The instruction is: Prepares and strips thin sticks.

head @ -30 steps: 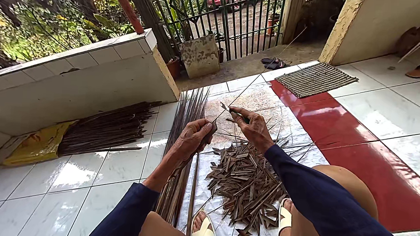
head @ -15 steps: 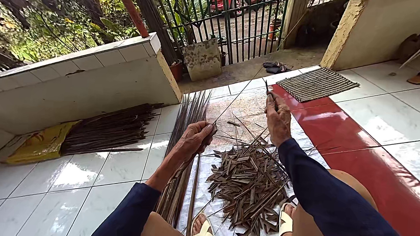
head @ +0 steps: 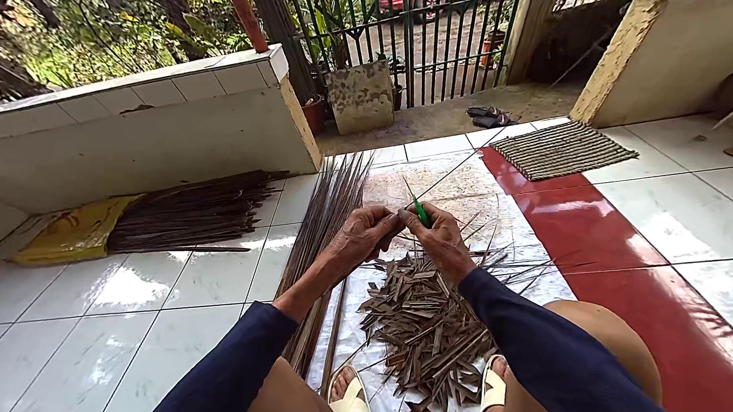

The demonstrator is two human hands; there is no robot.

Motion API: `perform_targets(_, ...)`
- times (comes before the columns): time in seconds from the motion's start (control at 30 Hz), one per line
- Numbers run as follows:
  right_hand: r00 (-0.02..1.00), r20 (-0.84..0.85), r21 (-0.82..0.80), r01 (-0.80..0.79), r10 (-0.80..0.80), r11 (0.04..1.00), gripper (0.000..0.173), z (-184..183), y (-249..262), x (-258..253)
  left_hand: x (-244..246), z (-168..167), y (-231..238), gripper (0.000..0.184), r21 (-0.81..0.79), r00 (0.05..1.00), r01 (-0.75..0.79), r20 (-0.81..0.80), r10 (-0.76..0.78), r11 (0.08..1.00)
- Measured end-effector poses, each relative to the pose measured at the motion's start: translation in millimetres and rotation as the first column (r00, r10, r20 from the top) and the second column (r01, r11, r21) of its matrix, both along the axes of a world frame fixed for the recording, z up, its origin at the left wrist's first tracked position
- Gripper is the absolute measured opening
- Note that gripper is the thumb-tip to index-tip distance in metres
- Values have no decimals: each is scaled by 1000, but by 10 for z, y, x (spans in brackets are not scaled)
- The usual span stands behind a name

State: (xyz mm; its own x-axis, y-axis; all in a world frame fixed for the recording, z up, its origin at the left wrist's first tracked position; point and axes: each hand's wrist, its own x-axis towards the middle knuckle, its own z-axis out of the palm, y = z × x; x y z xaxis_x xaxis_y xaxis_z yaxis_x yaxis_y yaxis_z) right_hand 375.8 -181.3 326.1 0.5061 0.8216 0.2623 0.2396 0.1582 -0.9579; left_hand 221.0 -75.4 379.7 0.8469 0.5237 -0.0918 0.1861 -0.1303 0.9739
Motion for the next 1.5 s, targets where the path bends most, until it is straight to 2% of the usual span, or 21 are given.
perform_targets(0.17, 993, -7, 11, 121, -121, 993, 21, 37, 13, 88, -52, 11, 46, 35, -3, 986, 128, -103, -128, 992)
perform_targets(0.27, 971, 24, 5, 236, -236, 972, 21, 129, -27, 264, -111, -28, 137, 33, 18, 980, 172, -105, -169, 985)
perform_targets(0.37, 961, 69, -29, 272, -270, 962, 23, 161, -48, 346, -170, -60, 177, 29, 4, 985, 162, -55, -161, 987)
perform_targets(0.47, 975, 58, -77, 218, -214, 973, 29, 127, -40, 262, -158, -37, 145, 24, -2, 997, 70, -31, -70, 998)
perform_targets(0.57, 994, 18, -96, 107, -105, 990, 41, 132, -36, 154, -125, 72, 141, 21, -32, 994, -111, 2, 111, 993)
perform_targets(0.7, 998, 50, -28, -23, 25, 999, 36, 84, 0, 98, -126, 165, 206, 22, -140, 970, -220, 71, 232, 965)
perform_targets(0.87, 984, 86, -1, -156, 156, 988, 31, 120, -42, 18, -124, 163, 185, 22, -197, 971, -209, 75, 227, 958)
perform_targets(1.07, 964, 153, -41, -212, 216, 976, 33, 86, -19, -27, -109, 151, 151, 19, -224, 978, -162, 96, 188, 961)
perform_targets(1.5, 967, 202, -5, -158, 156, 987, 29, 160, -74, -16, -166, 186, 170, 20, -459, 987, -18, 132, 88, 888)
